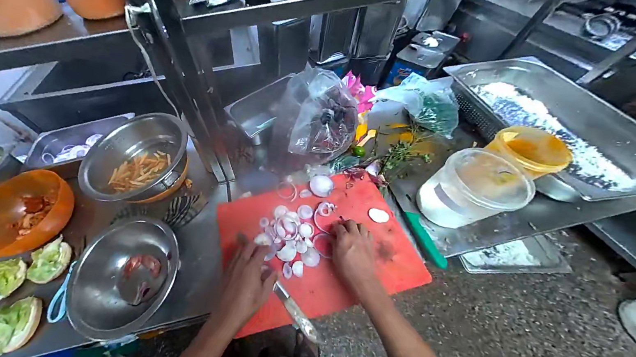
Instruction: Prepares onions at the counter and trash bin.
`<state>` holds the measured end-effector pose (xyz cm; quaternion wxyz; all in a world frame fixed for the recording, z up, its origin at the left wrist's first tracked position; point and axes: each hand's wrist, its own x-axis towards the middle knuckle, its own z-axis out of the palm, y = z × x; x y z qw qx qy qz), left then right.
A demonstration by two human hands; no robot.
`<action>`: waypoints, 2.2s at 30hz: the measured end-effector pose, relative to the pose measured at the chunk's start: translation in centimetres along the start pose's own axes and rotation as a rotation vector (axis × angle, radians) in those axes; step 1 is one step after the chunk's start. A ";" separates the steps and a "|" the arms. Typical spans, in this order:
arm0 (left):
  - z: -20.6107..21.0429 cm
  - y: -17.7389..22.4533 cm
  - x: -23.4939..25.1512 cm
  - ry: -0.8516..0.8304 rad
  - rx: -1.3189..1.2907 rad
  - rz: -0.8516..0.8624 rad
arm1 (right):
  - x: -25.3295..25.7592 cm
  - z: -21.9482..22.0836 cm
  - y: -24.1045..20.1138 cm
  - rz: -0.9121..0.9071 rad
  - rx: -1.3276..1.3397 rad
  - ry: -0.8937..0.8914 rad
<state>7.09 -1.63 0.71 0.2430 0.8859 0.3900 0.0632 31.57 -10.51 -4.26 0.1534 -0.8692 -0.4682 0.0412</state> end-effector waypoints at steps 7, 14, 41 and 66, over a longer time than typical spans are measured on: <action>-0.5 2.3 11.6 -0.170 0.023 0.082 | -2.3 -5.4 0.2 0.153 0.605 -0.020; -2.1 2.7 16.0 -0.210 0.049 0.101 | -5.4 -6.0 -0.3 0.371 1.504 0.027; -2.1 13.6 4.9 -0.501 -0.334 0.582 | -14.4 -7.9 -2.8 0.325 1.684 0.143; 9.4 24.0 -8.3 -1.574 -0.352 0.994 | -75.4 -1.3 -23.3 1.837 0.736 2.338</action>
